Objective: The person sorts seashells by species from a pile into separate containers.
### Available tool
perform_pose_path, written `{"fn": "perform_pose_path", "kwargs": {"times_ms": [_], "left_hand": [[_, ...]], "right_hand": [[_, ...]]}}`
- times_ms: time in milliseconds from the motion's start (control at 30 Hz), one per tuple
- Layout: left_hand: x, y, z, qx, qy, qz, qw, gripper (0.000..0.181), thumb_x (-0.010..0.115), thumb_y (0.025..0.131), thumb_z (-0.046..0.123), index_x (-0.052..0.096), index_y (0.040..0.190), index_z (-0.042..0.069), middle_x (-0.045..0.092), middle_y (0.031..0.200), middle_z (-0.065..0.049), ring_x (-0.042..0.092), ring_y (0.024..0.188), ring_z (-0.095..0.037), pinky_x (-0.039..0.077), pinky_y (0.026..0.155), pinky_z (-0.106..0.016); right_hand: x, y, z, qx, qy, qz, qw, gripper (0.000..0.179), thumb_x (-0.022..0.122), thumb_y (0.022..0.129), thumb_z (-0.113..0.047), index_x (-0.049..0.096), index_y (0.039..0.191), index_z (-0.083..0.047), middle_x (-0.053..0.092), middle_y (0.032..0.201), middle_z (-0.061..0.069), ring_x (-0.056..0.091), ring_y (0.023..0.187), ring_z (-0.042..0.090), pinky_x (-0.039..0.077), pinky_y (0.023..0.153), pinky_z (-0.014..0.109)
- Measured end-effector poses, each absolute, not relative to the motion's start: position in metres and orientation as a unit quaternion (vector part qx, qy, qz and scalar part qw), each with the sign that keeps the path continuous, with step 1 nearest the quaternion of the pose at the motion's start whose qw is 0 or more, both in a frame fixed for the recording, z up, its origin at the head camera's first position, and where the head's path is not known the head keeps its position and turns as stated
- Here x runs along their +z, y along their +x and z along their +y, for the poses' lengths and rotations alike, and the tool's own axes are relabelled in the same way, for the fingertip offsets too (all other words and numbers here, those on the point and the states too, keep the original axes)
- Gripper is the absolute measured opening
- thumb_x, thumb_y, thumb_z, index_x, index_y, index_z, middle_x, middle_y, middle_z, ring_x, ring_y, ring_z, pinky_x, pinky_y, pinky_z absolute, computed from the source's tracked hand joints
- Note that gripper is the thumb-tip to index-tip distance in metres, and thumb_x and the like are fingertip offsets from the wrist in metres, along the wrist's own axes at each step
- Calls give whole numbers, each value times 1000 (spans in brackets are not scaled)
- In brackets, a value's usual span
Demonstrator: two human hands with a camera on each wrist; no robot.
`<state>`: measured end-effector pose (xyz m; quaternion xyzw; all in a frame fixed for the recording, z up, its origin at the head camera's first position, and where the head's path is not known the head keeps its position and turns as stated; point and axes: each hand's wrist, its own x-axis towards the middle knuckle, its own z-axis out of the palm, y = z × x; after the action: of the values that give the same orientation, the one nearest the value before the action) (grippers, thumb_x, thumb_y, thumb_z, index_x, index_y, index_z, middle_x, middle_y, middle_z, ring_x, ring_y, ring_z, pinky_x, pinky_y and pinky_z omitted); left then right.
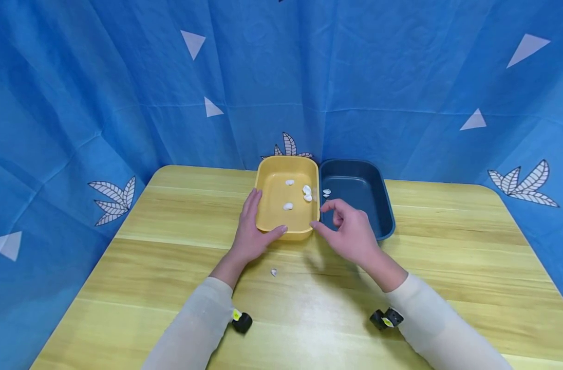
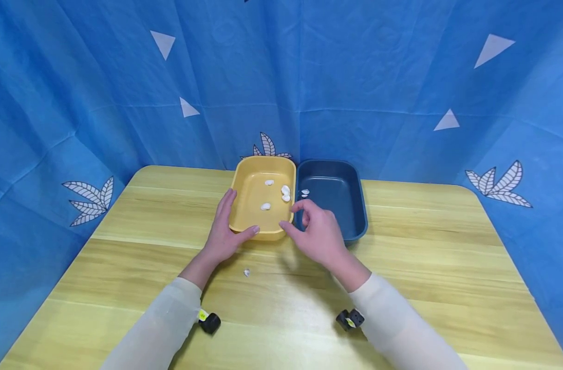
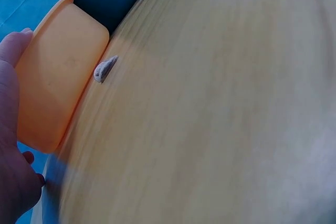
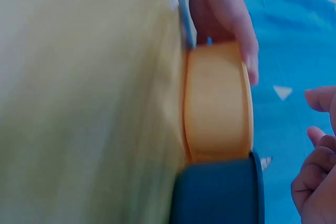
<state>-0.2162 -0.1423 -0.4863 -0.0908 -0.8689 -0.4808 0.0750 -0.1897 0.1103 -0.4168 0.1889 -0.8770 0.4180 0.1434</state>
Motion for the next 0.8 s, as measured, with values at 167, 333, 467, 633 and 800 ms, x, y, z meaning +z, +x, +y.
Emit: {"fn": "perform_pose_path", "kwargs": {"times_ms": [167, 333, 467, 633, 800], "left_hand": [[-486, -216, -142, -482, -94, -868, 78, 108, 80, 79, 52, 16, 161, 22, 4, 164, 13, 11, 149, -22, 19, 115, -54], [-487, -216, -142, -482, -96, -867, 82, 108, 81, 80, 50, 16, 161, 23, 5, 165, 11, 11, 149, -23, 19, 115, -54], [-487, -216, -142, -482, -96, -867, 85, 107, 81, 80, 49, 16, 161, 26, 6, 165, 9, 11, 149, -23, 19, 116, -53], [-486, -216, -142, -478, -98, -869, 86, 107, 81, 80, 52, 17, 161, 23, 6, 165, 8, 11, 149, -23, 19, 116, -53], [-487, -216, -142, -476, -99, -869, 87, 107, 81, 79, 52, 16, 161, 27, 6, 165, 9, 11, 149, -21, 18, 116, -50]], "right_hand": [[-424, -174, 98, 421, 216, -872, 127, 29, 85, 81, -25, 66, 100, -13, 38, 64, -5, 38, 57, 13, 33, 54, 30], [-438, -160, 86, 421, 250, -865, 108, 28, 85, 80, -22, 68, 99, -14, 36, 62, -9, 36, 54, 7, 33, 49, 27], [-448, -152, 77, 419, 265, -864, 91, 28, 86, 79, -21, 69, 99, -12, 37, 61, -12, 37, 53, 4, 35, 48, 25], [-456, -147, 69, 420, 271, -864, 61, 28, 85, 79, -21, 69, 99, -10, 37, 59, -13, 36, 53, 4, 36, 50, 26], [-461, -144, 59, 411, 265, -872, 27, 28, 85, 79, -23, 69, 99, -11, 38, 58, -12, 37, 52, 4, 36, 49, 25]]}}
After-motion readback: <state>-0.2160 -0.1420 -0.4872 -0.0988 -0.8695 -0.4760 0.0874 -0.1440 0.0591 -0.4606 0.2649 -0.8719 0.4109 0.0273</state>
